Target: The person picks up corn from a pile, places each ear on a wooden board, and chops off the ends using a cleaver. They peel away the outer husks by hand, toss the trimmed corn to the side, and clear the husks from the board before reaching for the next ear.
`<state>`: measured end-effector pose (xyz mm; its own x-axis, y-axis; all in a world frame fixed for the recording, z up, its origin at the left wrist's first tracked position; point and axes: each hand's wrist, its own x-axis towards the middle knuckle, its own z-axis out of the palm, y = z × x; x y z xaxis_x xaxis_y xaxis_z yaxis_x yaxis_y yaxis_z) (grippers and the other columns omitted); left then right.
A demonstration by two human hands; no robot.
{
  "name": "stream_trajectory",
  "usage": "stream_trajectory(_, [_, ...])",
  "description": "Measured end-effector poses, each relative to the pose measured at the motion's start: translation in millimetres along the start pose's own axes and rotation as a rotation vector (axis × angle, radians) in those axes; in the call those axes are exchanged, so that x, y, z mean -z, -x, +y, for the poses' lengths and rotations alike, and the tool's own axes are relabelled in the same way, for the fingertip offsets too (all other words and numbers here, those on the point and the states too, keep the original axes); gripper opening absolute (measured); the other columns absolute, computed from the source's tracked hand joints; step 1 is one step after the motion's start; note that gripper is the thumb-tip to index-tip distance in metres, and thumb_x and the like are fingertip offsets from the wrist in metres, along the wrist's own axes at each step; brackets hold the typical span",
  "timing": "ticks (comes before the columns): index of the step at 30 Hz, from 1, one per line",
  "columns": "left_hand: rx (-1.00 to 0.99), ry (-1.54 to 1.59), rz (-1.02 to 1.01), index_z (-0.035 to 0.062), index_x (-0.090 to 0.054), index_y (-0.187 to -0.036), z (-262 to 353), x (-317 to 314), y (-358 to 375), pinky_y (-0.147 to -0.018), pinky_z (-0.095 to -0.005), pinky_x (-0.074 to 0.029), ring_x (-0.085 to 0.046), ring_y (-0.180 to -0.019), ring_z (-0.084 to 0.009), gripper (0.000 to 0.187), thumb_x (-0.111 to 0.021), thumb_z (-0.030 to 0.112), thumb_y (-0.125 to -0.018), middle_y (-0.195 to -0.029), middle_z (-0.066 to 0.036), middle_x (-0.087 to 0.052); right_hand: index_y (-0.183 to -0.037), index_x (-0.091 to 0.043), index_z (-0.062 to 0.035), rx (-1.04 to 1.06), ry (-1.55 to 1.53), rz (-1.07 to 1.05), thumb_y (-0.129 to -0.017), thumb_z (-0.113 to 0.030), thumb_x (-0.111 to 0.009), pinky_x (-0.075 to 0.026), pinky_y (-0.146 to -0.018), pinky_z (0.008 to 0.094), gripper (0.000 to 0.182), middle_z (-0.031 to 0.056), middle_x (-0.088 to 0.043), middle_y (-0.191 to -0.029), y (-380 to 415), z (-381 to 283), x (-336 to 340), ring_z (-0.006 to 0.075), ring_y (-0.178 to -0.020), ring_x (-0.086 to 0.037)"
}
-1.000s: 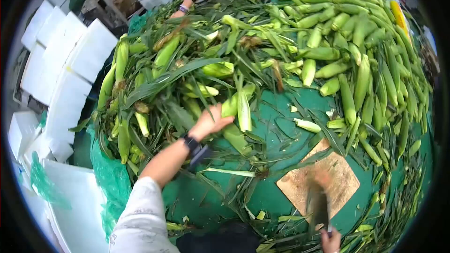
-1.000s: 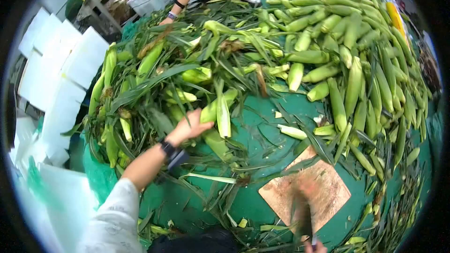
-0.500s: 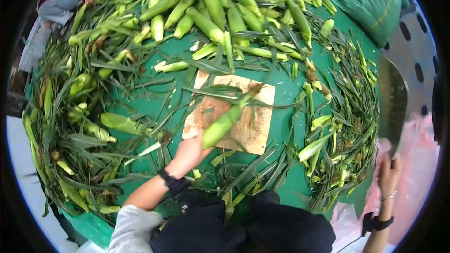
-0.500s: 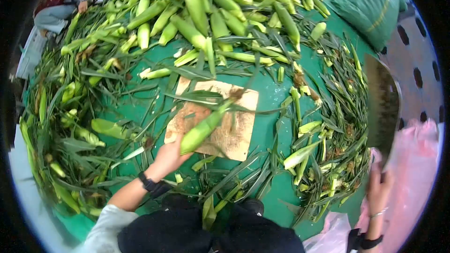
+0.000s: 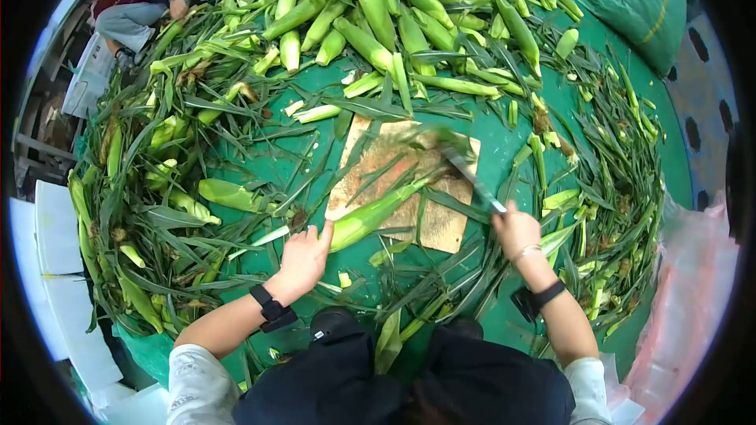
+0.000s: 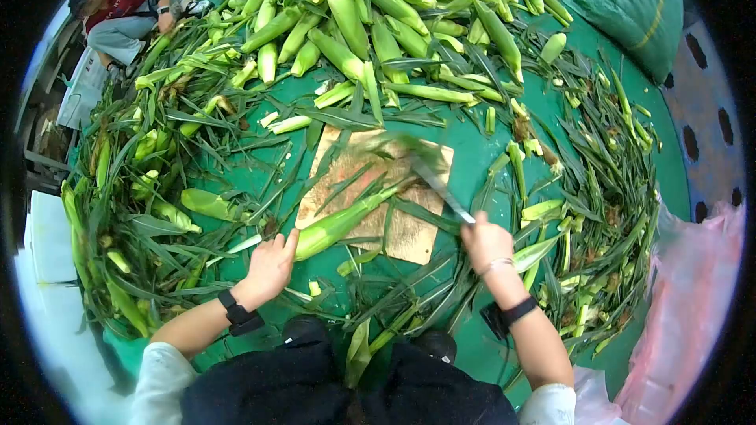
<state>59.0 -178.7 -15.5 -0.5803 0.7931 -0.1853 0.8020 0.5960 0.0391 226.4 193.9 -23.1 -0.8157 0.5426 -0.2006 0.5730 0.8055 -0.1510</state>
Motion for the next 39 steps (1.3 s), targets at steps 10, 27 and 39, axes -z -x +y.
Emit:
stream_trajectory(10, [-0.048,0.160,0.032,0.0012,-0.051,-0.104,52.8,-14.0,-113.0,-0.066,-0.0404,-0.053,-0.064,-0.074,-0.0315,0.047,-0.067,0.036,-0.077,-0.076,-0.014,-0.062,-0.083,-0.050,-0.0005,0.002,-0.897,0.392,-0.093,-0.020,-0.059,-0.039,-0.047,0.0381,0.024,0.0158,-0.049,-0.056,32.5,-60.2,73.8,0.0320,-0.046,-0.050])
stream_trajectory(27, [0.484,2.366,0.140,0.0051,-0.051,-0.114,41.9,-7.1,-128.0,-0.089,-0.0469,-0.050,-0.060,-0.106,-0.0247,0.035,-0.068,0.019,-0.087,-0.115,-0.012,-0.059,-0.079,-0.050,-0.0028,-0.177,-1.066,0.414,-0.098,-0.024,-0.052,-0.033,-0.041,0.0276,0.028,-0.0003,-0.044,-0.055,57.5,-53.6,105.5,0.0094,-0.045,-0.041])
stream_trajectory(39, [0.742,1.749,0.366,-0.0050,-0.059,-0.102,4.3,-27.5,-88.0,-0.047,-0.0275,-0.057,-0.069,-0.072,-0.0237,0.034,-0.061,0.027,-0.092,-0.092,-0.015,-0.068,-0.082,-0.060,0.0068,-0.312,-0.574,-0.098,-0.091,-0.030,-0.058,-0.048,-0.065,0.0489,0.038,0.0284,-0.061,-0.070,83.7,-50.8,-12.6,0.0452,-0.073,-0.062])
